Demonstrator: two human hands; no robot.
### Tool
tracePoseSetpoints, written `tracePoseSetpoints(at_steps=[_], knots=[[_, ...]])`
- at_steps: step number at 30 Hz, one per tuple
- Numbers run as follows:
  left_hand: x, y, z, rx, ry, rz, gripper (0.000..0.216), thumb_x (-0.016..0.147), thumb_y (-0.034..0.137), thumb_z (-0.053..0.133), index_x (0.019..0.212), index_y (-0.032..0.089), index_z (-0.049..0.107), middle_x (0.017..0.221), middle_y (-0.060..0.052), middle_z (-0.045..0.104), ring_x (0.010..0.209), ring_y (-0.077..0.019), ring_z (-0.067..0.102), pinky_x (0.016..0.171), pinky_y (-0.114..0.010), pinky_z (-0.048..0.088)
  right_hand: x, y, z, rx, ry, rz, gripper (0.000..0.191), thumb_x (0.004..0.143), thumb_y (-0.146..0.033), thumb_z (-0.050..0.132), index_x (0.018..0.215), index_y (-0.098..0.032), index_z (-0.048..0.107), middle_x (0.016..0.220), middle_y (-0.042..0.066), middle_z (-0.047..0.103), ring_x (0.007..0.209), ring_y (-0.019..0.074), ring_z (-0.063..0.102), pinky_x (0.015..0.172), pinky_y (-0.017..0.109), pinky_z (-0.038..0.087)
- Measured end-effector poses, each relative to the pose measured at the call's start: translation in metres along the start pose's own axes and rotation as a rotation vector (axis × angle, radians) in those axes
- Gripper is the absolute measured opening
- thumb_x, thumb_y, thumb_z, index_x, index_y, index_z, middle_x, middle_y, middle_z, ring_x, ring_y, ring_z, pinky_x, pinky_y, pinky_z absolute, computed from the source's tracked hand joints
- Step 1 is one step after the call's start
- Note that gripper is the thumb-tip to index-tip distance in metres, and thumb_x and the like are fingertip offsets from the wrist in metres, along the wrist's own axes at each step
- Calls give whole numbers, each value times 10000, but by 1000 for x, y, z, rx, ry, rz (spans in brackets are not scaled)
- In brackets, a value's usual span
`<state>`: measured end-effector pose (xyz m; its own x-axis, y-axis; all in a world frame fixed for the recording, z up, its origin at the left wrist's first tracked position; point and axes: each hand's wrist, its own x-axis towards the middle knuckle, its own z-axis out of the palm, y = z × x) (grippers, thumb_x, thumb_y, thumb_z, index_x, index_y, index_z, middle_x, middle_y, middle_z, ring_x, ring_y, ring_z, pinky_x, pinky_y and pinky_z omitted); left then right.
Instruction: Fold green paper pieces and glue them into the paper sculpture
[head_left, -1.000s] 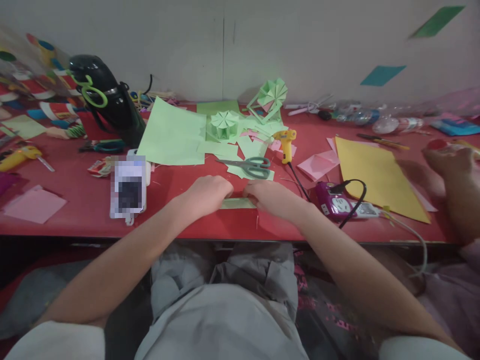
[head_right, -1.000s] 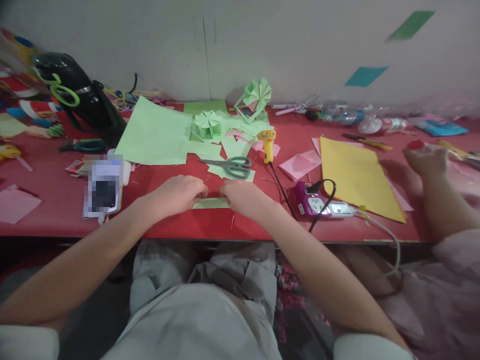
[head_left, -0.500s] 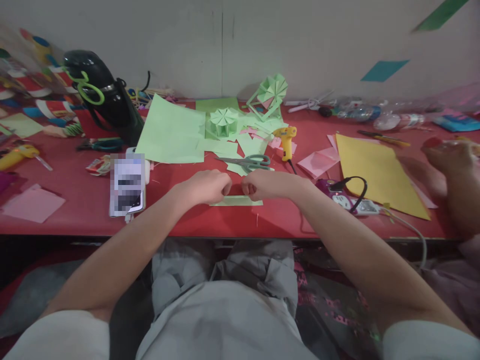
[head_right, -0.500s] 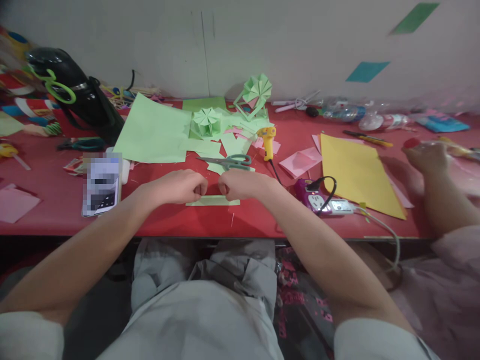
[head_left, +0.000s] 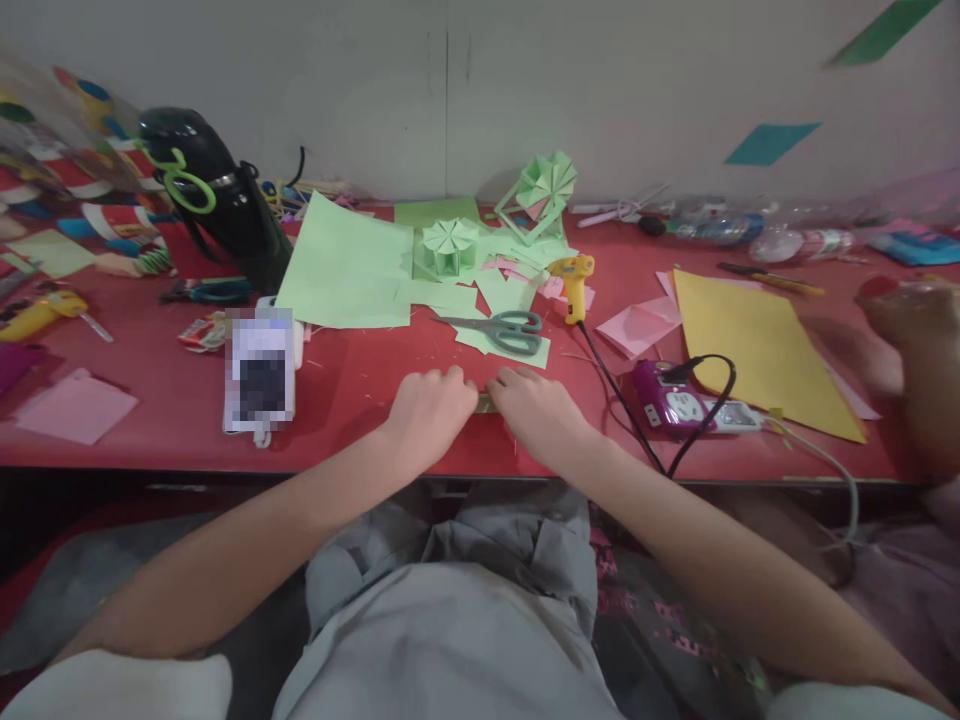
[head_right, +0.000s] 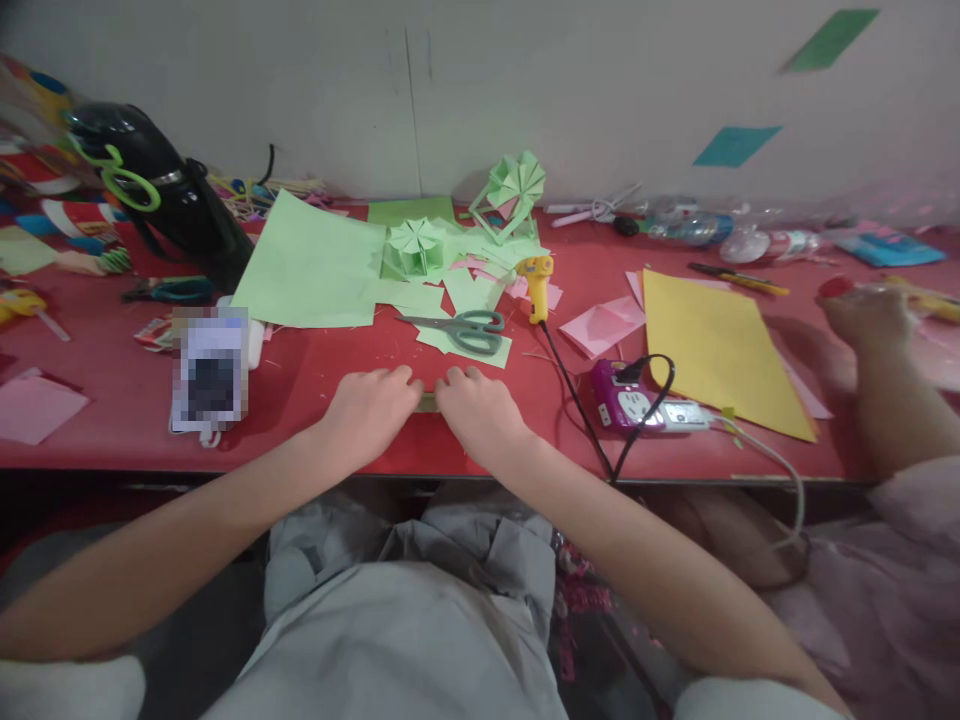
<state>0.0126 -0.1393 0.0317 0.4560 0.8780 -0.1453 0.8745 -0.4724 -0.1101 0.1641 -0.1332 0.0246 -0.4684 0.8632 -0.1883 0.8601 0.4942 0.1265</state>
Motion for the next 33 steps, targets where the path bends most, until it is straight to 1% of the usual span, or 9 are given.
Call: tracePoseSetpoints(at_steps=[6, 14, 16, 18, 19, 23, 26, 30, 33], knots=[[-5, 6, 7, -26, 17, -68, 332, 859, -29, 368, 948, 109, 656, 933, -139, 619, 820, -262, 662, 589, -312, 468, -7, -6, 4, 22, 23, 43, 285, 907, -31, 427, 1038, -140, 655, 1050, 151, 633, 989, 261, 609, 555, 279, 448], [-12, 6, 14, -1, 55, -61, 338, 848, -27, 350, 919, 121, 646, 915, -122, 605, 773, -249, 652, 561, -314, 471, -15, -8, 22, 35, 132, 69, 246, 911, -62, 441, 990, -154, 655, 1036, 132, 614, 954, 242, 572, 525, 280, 422], [-17, 7, 20, 20, 104, -59, 362, 853, -21, 350, 1006, 117, 646, 924, -120, 600, 768, -235, 646, 551, -300, 467, -19, -8, 29, 43, 191, 66, 222, 925, -95, 444, 986, -155, 650, 1041, 130, 607, 953, 241, 560, 551, 290, 443], [-24, 9, 26, 30, 170, -66, 405, 876, 12, 366, 1193, 105, 599, 954, -127, 596, 785, -232, 641, 550, -295, 470, -23, -9, 36, 59, 237, 62, 216, 930, -117, 451, 1016, -154, 645, 1054, 131, 602, 963, 243, 546, 609, 301, 475], [-27, 11, 29, 33, 193, -65, 412, 885, 30, 375, 1235, 99, 581, 966, -130, 592, 794, -231, 636, 558, -300, 478, -25, -9, 39, 67, 253, 61, 228, 927, -116, 455, 1055, -151, 641, 1066, 131, 600, 974, 246, 540, 647, 307, 489], [-35, 15, 33, 32, 210, -65, 381, 880, 29, 395, 1184, 94, 615, 997, -140, 575, 855, -242, 621, 586, -312, 500, -28, -9, 46, 99, 284, 54, 364, 912, -89, 456, 1249, -139, 582, 1105, 136, 597, 1001, 256, 530, 769, 335, 503], [-33, 13, 30, 44, 186, -65, 376, 882, 7, 368, 1119, 110, 641, 1034, -142, 575, 845, -237, 620, 553, -304, 488, -26, -6, 45, 98, 270, 34, 364, 883, -49, 459, 1193, -151, 619, 1101, 138, 600, 988, 259, 535, 797, 342, 490], [-20, 3, 19, 26, 75, -32, 319, 873, -1, 376, 940, 140, 655, 1012, -119, 599, 803, -231, 632, 529, -292, 461, -13, 8, 36, 133, 185, 12, 315, 871, -28, 462, 1057, -173, 672, 1068, 116, 624, 968, 245, 564, 761, 314, 465], [-7, -9, 10, -16, 43, 26, 270, 854, 5, 430, 944, 145, 643, 960, -104, 626, 835, -243, 648, 567, -287, 452, 2, 24, 25, 252, 100, -63, 304, 903, -41, 436, 1026, -178, 678, 1007, 85, 648, 942, 205, 597, 761, 275, 443]])
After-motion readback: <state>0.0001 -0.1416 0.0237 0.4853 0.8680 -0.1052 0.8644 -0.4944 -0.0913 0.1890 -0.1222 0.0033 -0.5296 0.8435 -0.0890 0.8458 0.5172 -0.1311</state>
